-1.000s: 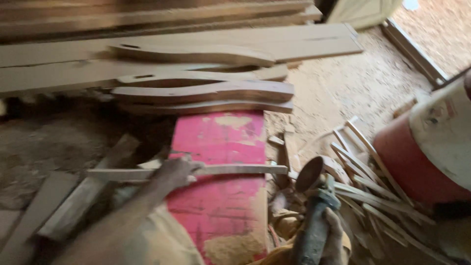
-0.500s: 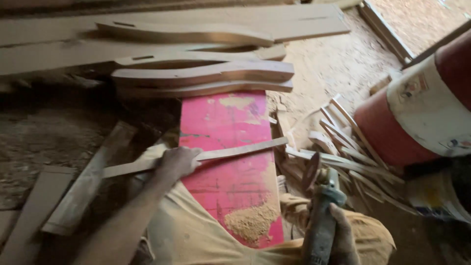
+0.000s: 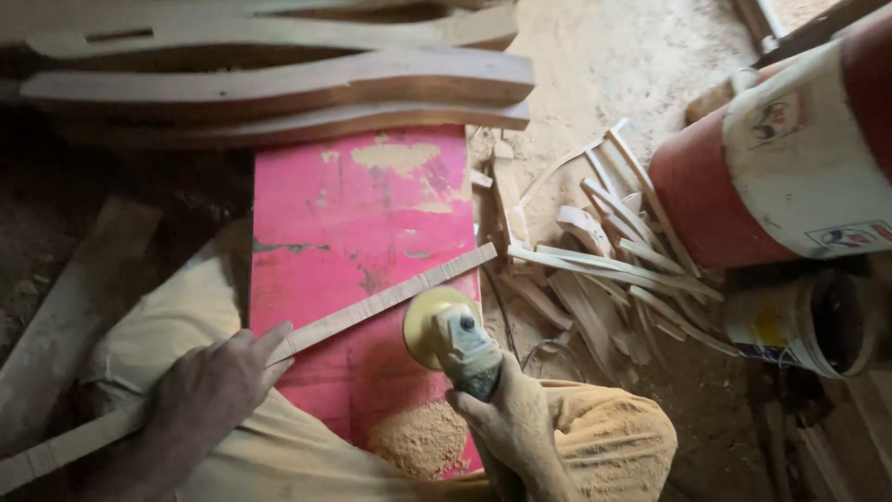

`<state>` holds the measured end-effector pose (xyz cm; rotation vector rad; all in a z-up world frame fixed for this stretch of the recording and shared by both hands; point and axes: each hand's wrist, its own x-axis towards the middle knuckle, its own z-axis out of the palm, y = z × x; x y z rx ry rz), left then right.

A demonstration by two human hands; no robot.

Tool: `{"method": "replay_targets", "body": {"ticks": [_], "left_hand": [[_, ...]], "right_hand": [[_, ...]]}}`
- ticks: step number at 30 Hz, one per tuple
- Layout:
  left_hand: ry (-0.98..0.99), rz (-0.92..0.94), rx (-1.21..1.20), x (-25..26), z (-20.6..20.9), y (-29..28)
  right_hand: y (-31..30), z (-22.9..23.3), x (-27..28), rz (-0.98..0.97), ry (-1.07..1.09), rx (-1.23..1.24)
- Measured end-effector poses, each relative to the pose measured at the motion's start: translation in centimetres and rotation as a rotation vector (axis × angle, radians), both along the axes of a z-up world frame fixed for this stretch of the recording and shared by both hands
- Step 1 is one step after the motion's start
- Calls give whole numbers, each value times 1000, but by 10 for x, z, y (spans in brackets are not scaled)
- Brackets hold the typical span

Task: The recorder uses an angle grinder with a sanding disc to smooth and shape a long wooden strip.

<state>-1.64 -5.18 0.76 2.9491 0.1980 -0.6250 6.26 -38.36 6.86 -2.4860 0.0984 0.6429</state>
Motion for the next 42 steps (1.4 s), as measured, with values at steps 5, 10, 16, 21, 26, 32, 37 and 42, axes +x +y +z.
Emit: {"method": "replay_targets", "body": {"ticks": [5,10,16,21,26,32,37,42], "left_hand": [[-33,-5,35,6,10,-2],[-107,12,-51,7,2,3],[45,65,-82,11,9,3],[83,-47,35,-3,-6,7],[98,-9,37,1,-7,5],[112,14,2,-1,-7,8],[141,-42,37,2,-2,5],[92,30,1,-1,-7,8]], "right_hand": [[8,-18,30,51,26,-151],[-1,-26,50,10,111,-249],[-22,-33,72,-76,52,-296],[-32,-37,78,-137,153,-273],[-23,-37,73,72,138,-275],[-26,-27,93,-89,117,-308],[-29,-35,83,-44,69,-269],[-34,-39,72,-77,86,-261]]}}
